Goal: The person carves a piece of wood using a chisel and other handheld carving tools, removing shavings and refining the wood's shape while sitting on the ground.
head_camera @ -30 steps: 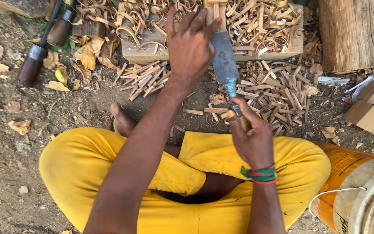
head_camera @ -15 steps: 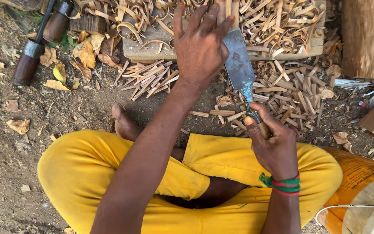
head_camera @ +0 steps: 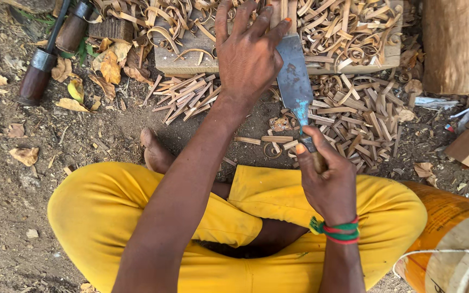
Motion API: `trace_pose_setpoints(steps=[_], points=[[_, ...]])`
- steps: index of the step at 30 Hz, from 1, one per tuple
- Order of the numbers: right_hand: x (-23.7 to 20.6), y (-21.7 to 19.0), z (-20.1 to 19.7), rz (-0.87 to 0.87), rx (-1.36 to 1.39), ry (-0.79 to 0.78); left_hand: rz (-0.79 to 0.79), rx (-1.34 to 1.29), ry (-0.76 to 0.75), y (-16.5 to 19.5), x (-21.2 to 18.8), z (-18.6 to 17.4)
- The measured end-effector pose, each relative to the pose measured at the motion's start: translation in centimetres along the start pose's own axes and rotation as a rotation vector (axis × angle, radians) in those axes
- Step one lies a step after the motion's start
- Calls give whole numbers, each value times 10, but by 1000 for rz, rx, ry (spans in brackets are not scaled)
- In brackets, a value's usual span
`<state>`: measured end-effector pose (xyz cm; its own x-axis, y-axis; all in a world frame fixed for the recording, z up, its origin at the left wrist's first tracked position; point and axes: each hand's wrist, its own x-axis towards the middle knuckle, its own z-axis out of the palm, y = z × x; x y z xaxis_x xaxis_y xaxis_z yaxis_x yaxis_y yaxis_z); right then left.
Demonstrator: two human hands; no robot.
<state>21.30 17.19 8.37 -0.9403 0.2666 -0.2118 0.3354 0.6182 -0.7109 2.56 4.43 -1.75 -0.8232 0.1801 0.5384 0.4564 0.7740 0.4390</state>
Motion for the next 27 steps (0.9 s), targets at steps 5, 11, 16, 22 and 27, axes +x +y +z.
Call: trace_pose_setpoints(steps=[5,11,16,22,27], points=[[1,-14,5,13,-5,6,57,48,65,-1,9,-15],[-6,-28,14,101,-105,14,36,-130,-91,14,-16,-33],[-4,-38,15,-272,-177,100,223,-83,-278,36,-20,-40],[-3,-64,21,365,-208,-36,179,-109,-334,32,-29,-24],[12,-51,36,-194,-130,100,233,-134,-162,17,-12,-12]])
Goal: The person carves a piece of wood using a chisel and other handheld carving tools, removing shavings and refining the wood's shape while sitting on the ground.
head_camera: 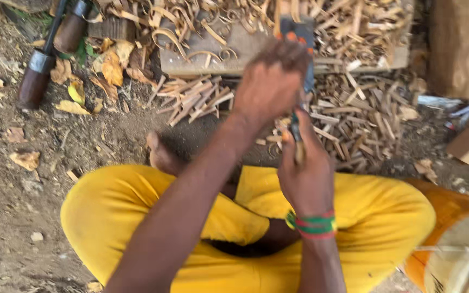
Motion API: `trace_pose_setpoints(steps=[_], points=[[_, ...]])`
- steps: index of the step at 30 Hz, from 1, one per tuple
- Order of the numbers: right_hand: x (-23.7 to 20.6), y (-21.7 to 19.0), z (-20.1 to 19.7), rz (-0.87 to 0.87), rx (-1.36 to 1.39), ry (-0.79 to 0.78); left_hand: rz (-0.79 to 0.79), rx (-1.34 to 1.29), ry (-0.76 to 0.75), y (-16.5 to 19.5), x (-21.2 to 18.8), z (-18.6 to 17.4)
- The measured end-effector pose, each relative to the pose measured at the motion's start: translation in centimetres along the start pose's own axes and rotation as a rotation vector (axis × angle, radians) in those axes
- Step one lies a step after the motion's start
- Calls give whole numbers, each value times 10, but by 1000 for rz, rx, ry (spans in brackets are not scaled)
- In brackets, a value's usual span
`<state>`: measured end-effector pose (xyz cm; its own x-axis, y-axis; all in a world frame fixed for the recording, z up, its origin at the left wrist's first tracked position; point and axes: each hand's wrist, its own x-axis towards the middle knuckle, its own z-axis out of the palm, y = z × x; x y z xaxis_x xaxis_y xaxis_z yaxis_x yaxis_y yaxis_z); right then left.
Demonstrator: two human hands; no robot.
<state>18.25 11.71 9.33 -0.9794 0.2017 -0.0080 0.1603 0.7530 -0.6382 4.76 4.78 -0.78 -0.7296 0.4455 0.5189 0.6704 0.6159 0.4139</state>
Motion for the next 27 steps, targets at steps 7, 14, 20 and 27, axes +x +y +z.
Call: trace_pose_setpoints(steps=[7,14,20,27], points=[[24,26,6,-100,-23,77,-215,24,-261,-1,40,-20],[7,27,14,-167,36,89,-289,76,-657,21,8,-55],[-20,30,-18,383,978,-22,-293,-211,-16,-16,-30,-99],[-39,39,-41,289,348,-19,-310,-234,38,-39,-7,-43]])
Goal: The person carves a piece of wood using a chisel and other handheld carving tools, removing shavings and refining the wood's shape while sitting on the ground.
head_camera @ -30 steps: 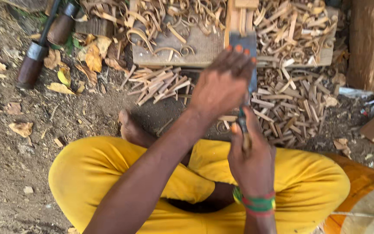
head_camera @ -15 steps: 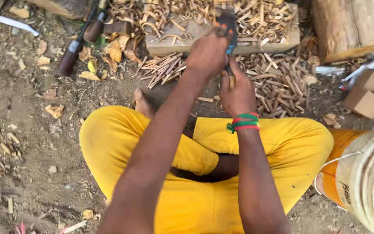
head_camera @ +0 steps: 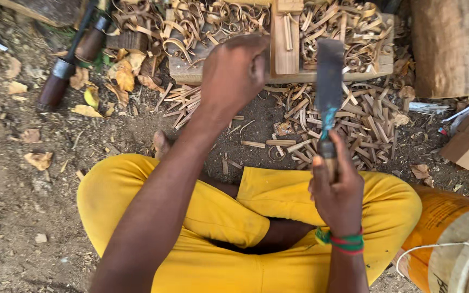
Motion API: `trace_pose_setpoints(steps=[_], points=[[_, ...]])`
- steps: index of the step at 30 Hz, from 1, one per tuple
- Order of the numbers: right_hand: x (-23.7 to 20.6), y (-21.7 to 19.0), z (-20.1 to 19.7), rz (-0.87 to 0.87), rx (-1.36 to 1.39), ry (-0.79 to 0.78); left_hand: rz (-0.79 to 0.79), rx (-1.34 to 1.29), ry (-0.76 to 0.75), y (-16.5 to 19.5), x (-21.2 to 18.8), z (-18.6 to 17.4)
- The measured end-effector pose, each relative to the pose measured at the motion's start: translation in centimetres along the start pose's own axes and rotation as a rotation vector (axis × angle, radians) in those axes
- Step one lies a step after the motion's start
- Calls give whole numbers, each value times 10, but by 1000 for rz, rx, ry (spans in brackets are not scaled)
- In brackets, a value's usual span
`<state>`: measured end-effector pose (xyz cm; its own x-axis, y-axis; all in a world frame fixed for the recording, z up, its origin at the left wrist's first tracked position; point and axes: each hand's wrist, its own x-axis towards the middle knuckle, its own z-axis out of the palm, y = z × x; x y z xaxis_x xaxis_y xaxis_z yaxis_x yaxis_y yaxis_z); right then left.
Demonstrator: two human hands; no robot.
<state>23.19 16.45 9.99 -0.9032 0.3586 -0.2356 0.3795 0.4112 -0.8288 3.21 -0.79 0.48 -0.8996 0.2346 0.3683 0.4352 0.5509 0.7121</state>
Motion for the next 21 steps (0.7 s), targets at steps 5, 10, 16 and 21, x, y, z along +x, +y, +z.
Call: trace_pose_setpoints(steps=[5,10,16,21], points=[[-1,4,5,-141,-312,13,96,101,-33,1,1,6],[2,1,13,-136,-378,-9,62,104,-31,0,-2,5],[4,-16,17,-48,-390,-33,210,127,-153,31,-8,-2],[8,-22,25,-151,-375,-29,253,254,-317,66,-22,5]])
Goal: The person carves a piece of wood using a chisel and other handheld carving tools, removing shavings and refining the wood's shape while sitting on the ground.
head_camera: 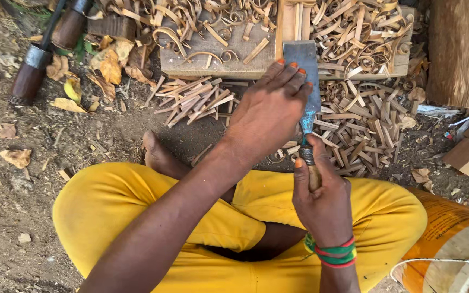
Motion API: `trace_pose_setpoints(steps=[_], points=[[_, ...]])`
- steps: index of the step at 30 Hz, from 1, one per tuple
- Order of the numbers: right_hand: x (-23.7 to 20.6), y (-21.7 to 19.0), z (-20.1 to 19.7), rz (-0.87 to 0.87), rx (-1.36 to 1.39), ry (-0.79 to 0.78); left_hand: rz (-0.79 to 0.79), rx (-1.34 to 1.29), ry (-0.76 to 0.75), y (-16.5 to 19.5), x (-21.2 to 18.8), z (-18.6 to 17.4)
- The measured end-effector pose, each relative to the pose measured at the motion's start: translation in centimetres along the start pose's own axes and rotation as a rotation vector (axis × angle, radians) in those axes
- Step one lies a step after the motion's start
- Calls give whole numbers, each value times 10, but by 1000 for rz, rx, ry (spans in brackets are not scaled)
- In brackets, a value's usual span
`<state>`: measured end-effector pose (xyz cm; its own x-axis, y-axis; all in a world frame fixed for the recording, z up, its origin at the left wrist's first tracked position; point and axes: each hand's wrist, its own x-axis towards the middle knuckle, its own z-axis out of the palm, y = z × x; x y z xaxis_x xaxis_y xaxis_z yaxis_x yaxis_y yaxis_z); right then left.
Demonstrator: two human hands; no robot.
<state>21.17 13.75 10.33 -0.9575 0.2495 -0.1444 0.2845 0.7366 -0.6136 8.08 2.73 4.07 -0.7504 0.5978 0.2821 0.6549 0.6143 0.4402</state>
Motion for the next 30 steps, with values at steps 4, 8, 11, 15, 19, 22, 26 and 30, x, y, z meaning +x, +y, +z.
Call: trace_pose_setpoints(steps=[4,8,11,15,19,22,26,30], points=[[-2,0,10,142,24,-8,-52,-85,-26,-2,0,8],[-3,8,16,-81,-22,59,-12,-157,75,-10,-1,6],[-5,18,13,-105,47,71,-99,-283,134,-22,1,3],[-25,28,1,315,437,-3,-189,-238,298,-42,5,2],[-31,37,-5,333,351,-3,-161,-62,191,-46,9,10],[-28,38,-6,116,94,26,-200,-32,99,-47,9,14],[-20,34,-3,57,13,37,-259,40,98,-52,11,19],[-12,27,-1,50,-3,42,-275,61,131,-52,11,25]])
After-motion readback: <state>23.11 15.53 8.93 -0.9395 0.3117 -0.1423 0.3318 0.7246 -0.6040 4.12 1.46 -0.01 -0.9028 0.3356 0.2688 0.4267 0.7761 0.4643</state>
